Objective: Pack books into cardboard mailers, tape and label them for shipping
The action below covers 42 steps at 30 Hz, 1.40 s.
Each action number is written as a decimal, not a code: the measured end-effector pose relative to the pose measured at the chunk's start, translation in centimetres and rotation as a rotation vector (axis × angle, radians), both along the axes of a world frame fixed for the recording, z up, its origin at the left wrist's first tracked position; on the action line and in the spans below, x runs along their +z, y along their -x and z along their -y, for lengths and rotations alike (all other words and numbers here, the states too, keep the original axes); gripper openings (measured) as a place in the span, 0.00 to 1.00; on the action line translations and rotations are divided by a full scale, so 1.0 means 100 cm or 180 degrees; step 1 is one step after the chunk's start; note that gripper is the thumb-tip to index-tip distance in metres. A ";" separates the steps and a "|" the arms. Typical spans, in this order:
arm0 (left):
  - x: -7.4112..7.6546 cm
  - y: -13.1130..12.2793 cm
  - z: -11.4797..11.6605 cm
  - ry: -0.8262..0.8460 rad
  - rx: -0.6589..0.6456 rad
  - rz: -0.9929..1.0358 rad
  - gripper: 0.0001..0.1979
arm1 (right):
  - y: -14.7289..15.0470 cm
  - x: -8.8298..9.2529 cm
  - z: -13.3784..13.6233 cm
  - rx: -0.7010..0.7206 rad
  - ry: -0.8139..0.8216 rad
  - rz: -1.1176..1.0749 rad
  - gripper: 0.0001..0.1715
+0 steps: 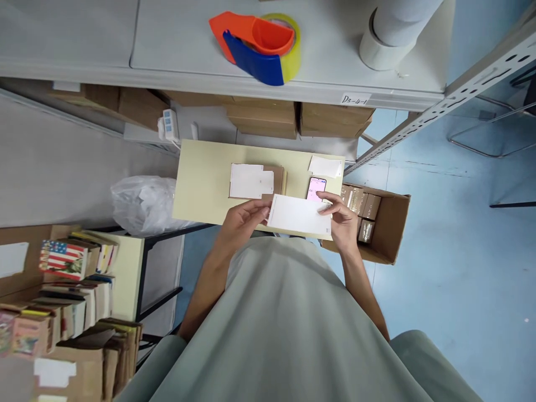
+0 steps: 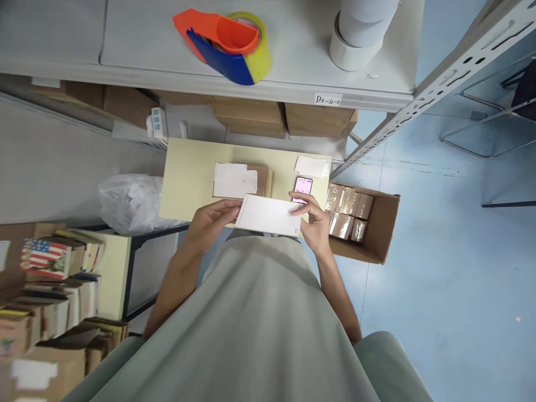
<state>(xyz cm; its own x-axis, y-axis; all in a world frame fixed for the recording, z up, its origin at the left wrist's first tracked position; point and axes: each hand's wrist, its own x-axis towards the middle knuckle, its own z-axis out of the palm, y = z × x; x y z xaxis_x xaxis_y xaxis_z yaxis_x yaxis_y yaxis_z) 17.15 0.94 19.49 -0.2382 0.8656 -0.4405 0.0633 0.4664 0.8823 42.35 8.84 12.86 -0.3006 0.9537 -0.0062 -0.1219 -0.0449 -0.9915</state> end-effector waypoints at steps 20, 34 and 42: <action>0.015 0.000 0.020 0.0205 -0.0142 0.0537 0.10 | -0.001 0.013 0.004 -0.0047 0.0231 0.0330 0.24; 0.014 0.011 0.014 0.0101 -0.0245 0.0393 0.09 | 0.008 0.007 0.005 0.0517 -0.0416 0.0891 0.14; -0.002 0.021 0.022 -0.0068 -0.0711 0.0097 0.13 | 0.025 0.025 0.023 0.1245 -0.0917 0.1682 0.29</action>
<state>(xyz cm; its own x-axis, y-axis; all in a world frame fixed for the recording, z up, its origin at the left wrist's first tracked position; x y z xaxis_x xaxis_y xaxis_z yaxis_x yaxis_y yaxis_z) 15.03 -1.25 19.28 -0.0266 0.9045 -0.4256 0.1362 0.4251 0.8949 39.80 6.54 15.36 -0.6470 0.7624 -0.0095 0.3493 0.2852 -0.8926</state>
